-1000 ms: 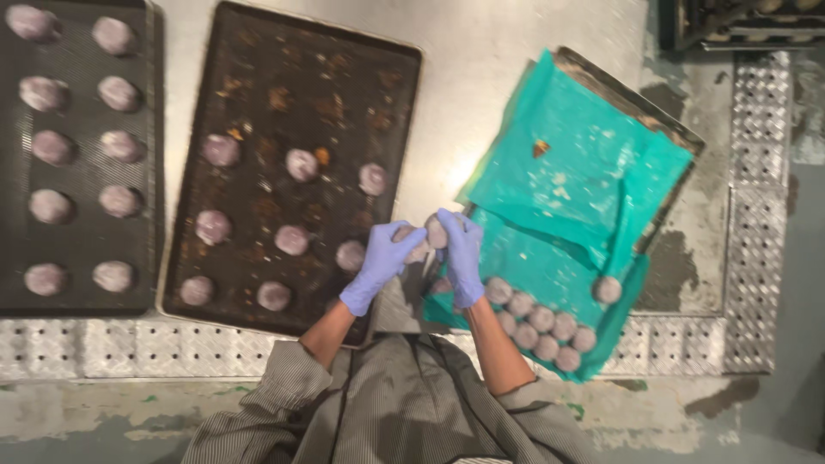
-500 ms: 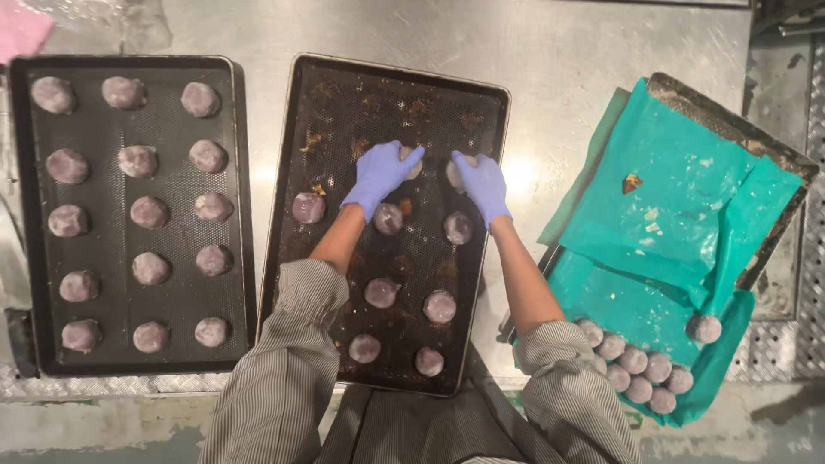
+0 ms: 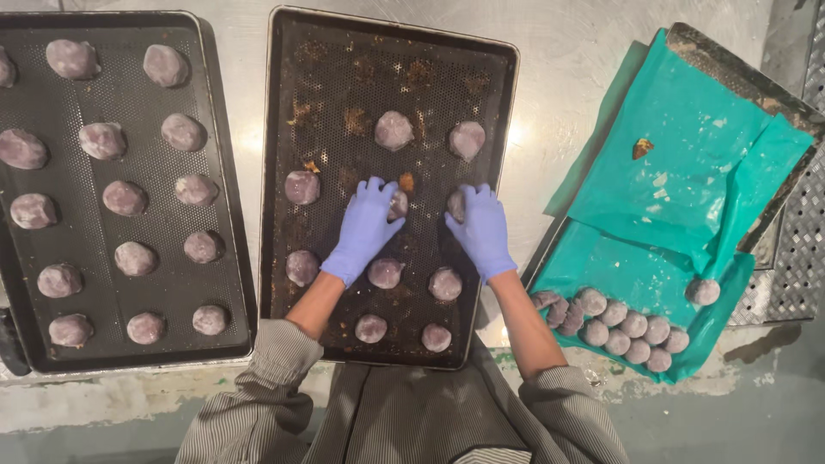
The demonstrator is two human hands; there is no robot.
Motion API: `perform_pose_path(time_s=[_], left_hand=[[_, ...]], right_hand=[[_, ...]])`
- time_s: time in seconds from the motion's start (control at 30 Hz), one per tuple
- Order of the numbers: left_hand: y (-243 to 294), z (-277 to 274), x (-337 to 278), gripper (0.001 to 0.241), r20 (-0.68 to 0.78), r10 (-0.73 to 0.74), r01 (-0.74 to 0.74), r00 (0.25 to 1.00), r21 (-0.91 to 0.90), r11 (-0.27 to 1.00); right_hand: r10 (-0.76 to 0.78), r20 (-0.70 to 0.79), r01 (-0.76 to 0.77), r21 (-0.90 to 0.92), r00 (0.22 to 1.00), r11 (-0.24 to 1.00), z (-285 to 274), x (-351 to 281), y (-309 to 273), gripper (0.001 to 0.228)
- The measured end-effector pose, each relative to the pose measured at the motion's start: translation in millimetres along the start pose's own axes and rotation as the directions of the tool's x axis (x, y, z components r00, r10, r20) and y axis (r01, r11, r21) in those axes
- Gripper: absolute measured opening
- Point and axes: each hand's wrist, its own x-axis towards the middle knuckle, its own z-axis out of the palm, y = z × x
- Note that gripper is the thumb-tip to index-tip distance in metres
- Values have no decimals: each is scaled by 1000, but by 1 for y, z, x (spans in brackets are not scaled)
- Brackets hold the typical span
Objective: The person transfers purple dough balls from a blue tray onto baking sheets, arranging them in rows by hand using gloves.
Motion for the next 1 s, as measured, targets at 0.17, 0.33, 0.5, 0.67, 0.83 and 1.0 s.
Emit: perform_pose_path(time_s=[0.17, 0.33, 0.5, 0.67, 0.83, 1.0], left_hand=[[1, 4, -3, 68, -8, 19, -19, 1000, 11, 1000], [-7, -35, -2, 79, -179, -5, 23, 984, 97, 995], [-78, -65, -14, 74, -240, -216, 259, 946, 166, 951], [-102, -40, -26, 57, -95, -245, 254, 965, 92, 963], [-93, -43, -31, 58, -171, -265, 272, 949, 23, 962], [-43, -46, 20, 75, -225, -56, 69, 973, 51, 996]], right_hand=[[-42, -37, 44, 55, 998, 998, 6, -11, -3, 58], [25, -187, -4, 111, 982, 994, -25, 11, -5, 76], [-85, -254, 98, 39, 963, 994, -28, 83, 12, 82], [19, -69, -17, 35, 997, 999, -13, 103, 15, 69], [66, -49, -64, 47, 997, 997, -8, 89, 13, 69], [67, -69, -65, 25, 995, 998, -16, 86, 6, 73]])
